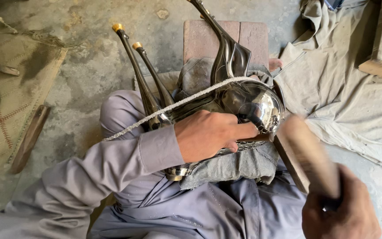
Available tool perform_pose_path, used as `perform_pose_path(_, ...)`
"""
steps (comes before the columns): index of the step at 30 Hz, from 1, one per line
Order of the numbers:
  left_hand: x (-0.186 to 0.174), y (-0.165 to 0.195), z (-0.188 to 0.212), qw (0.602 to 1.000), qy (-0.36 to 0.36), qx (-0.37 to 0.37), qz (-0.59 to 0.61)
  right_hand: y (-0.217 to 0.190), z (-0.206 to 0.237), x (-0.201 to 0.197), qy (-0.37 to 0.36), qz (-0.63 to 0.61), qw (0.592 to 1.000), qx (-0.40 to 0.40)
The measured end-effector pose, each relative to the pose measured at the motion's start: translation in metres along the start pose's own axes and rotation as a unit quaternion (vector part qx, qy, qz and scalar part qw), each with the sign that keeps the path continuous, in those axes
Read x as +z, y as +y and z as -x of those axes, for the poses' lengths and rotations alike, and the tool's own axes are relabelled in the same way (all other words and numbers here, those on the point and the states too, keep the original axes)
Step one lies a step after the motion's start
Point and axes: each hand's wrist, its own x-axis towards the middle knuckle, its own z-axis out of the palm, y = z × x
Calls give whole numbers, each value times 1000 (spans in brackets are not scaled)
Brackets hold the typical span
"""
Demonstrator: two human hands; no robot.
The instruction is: The person sits on the floor and uses a wooden mallet to strike a metal chisel, creating a decorative honeycomb pattern on the surface of a polished metal vessel. The vessel is held steady on a cloth pad on the lap.
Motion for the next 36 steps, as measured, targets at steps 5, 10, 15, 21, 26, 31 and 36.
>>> perform_pose_path(5,6,4,13,996,68,-43,42,-34,-36,-14,-52,175,982,-40)
perform_pose_path(10,17,11,23,980,187,-67,21,-75,-62,-35,-70,345,921,-165)
perform_pose_path(15,28,21,36,955,273,-112,28,-103,-71,-52,-52,220,959,-168)
perform_pose_path(21,56,32,49,904,377,-175,100,-140,-69,-61,-13,251,933,-257)
perform_pose_path(26,81,20,65,878,422,-213,82,-166,-65,-59,-1,407,831,-379)
perform_pose_path(31,97,13,66,857,440,-230,133,-175,-59,-56,-5,463,799,-384)
perform_pose_path(36,93,12,67,876,453,-162,-40,-178,-57,-60,6,348,850,-396)
